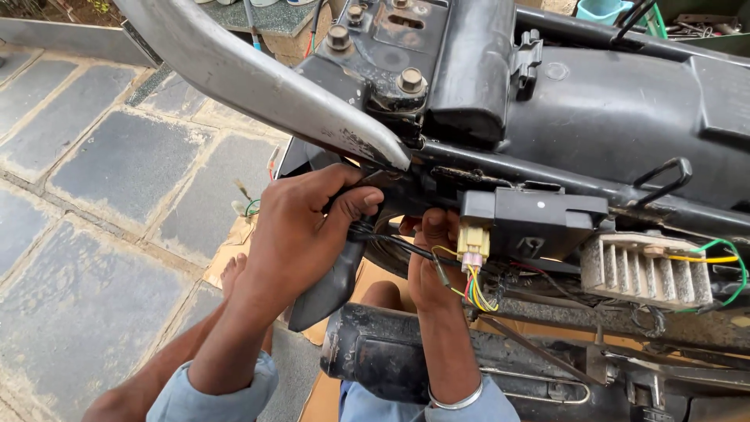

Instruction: The person sits on the ground beside a motorcycle and works on its wiring near the rear frame, manipulating wires and connectors by hand and using a small hand tool to loosen or tighten a fitting. They then reach to the front section and continue adjusting the wiring harness and connectors under the side panel.

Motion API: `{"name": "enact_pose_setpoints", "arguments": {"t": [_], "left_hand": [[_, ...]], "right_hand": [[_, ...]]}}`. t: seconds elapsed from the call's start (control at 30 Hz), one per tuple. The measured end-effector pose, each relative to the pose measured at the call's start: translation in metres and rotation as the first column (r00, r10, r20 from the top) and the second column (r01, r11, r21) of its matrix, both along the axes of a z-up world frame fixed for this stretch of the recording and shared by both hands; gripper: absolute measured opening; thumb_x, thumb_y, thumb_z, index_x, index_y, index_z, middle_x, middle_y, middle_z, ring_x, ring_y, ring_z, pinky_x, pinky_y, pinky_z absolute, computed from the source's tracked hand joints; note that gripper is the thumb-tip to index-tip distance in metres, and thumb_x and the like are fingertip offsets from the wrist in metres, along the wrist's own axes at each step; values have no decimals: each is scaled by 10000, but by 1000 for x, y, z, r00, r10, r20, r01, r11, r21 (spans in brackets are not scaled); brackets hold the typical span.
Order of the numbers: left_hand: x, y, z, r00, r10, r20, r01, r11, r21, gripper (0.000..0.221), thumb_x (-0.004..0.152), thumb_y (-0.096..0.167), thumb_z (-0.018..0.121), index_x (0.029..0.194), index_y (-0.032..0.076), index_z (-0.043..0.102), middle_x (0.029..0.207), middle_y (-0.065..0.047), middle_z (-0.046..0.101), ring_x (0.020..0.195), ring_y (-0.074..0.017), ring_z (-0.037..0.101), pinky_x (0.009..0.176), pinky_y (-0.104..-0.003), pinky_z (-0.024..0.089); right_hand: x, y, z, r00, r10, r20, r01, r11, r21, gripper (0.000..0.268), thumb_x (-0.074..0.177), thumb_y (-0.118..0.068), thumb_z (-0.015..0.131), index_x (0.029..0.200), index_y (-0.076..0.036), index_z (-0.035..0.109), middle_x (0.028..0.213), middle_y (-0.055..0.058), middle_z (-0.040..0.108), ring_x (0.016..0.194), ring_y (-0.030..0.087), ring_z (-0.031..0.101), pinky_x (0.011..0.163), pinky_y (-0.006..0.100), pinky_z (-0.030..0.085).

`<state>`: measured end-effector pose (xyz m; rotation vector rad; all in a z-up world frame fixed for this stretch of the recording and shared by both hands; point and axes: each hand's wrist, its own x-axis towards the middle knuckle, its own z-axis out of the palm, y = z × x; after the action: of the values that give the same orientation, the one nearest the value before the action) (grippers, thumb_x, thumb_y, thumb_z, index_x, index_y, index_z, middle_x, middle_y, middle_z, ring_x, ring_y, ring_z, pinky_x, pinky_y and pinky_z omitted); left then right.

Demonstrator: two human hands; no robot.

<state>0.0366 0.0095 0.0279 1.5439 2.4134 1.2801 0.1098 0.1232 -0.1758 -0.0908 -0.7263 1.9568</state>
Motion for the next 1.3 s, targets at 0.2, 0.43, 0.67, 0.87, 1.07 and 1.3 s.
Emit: {"name": "enact_pose_setpoints", "arguments": {"t": [0.2, 0.43, 0.67, 0.87, 1.07, 1.3], "left_hand": [[-1, -2, -12, 1000, 12, -20, -10, 997, 82, 177, 942, 190, 750, 976, 19, 718, 767, -98, 728, 679, -189, 739, 592, -325, 521], [1, 2, -7, 1000, 27, 2, -27, 998, 54, 138, 956, 183, 714, 941, 46, 713, 728, -78, 724, 639, -199, 735, 574, -333, 527], [4, 8, -10, 987, 90, -132, -92, 996, -3, 220, 950, 160, 680, 772, 56, 604, 609, -64, 672, 620, -311, 693, 535, -446, 469], [5, 7, -16, 977, 121, -174, -111, 992, 64, 208, 931, 180, 718, 790, 61, 622, 627, -100, 643, 619, -343, 667, 540, -452, 460], [2, 7, -16, 975, 111, -191, -100, 993, 64, 217, 922, 167, 724, 774, 55, 611, 609, -110, 632, 613, -353, 664, 522, -460, 446], [-20, 2, 5, 905, -34, -424, 52, 998, 30, 295, 904, 171, 772, 726, 30, 584, 627, -162, 597, 598, -398, 608, 504, -487, 407]], "right_hand": [[2, -4, 5, 1000, 16, 17, -16, 1000, -2, 147, 1020, -255, 750, 993, -121, 695, 944, -10, 661, 916, 160, 583, 849, 372, 483], [0, -4, -1, 1000, 13, 3, -13, 1000, 2, 144, 1019, -248, 730, 1017, -105, 713, 974, 19, 682, 916, 180, 596, 856, 379, 491], [3, -6, 6, 1000, -7, -7, 7, 1000, 18, 113, 1017, -216, 735, 1009, -104, 729, 979, 15, 689, 931, 187, 619, 846, 386, 496], [6, -9, 13, 1000, -15, 9, 15, 1000, -1, 108, 1028, -205, 736, 1001, -102, 719, 970, -2, 680, 912, 161, 605, 836, 379, 494], [6, -9, 22, 1000, -18, 1, 18, 1000, 13, 99, 1013, -211, 738, 1024, -114, 719, 970, -13, 686, 899, 153, 606, 810, 382, 493], [4, -6, 6, 1000, -15, -20, 16, 999, 43, 87, 1031, -196, 727, 1023, -110, 717, 974, -15, 680, 912, 158, 612, 826, 391, 488]]}}
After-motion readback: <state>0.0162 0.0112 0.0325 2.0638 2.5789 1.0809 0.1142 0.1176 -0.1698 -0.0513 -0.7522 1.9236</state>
